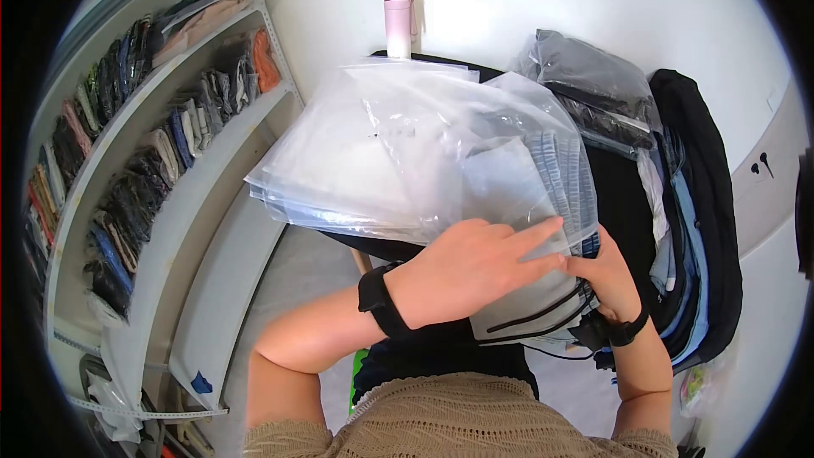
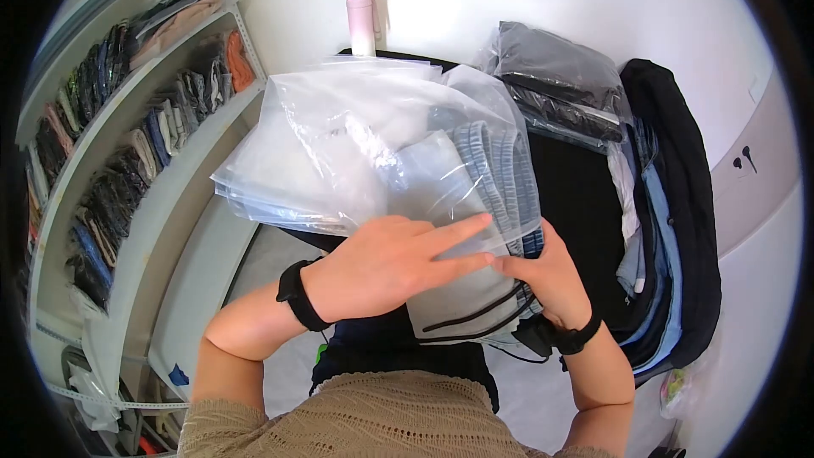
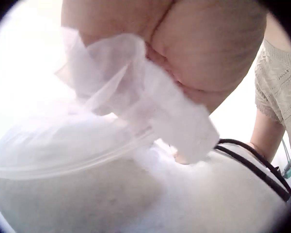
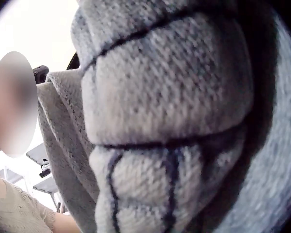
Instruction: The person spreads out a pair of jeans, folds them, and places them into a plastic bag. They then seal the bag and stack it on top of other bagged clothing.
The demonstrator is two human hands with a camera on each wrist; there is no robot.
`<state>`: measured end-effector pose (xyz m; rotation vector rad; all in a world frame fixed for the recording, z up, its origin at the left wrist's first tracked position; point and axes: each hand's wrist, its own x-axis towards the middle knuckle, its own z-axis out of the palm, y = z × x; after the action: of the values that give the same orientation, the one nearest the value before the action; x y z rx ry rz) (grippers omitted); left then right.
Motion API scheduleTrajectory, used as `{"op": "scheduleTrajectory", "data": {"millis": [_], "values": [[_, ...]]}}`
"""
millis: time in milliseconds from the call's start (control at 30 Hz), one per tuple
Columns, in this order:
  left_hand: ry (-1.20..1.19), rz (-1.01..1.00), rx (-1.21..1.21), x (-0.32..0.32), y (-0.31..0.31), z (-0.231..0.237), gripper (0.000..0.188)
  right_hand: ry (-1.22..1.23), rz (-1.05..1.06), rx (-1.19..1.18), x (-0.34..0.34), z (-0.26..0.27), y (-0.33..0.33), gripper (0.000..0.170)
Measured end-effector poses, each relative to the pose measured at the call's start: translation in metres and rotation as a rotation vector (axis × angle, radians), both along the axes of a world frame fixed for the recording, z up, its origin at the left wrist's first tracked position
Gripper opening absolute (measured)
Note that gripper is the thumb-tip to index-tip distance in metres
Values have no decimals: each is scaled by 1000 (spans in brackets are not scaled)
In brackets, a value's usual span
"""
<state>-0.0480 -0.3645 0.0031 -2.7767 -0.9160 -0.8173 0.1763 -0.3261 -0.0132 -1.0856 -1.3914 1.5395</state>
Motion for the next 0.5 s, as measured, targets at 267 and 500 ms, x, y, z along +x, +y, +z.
{"op": "scheduleTrajectory", "data": {"millis": [267,500], "values": [[-110,146,-31,-29,7,-7,56,-206,107,-19,21,-18,-17,53],[-58,277,-15,-53,39,-31,61,-457,229,159,48,-19,-37,54]]}}
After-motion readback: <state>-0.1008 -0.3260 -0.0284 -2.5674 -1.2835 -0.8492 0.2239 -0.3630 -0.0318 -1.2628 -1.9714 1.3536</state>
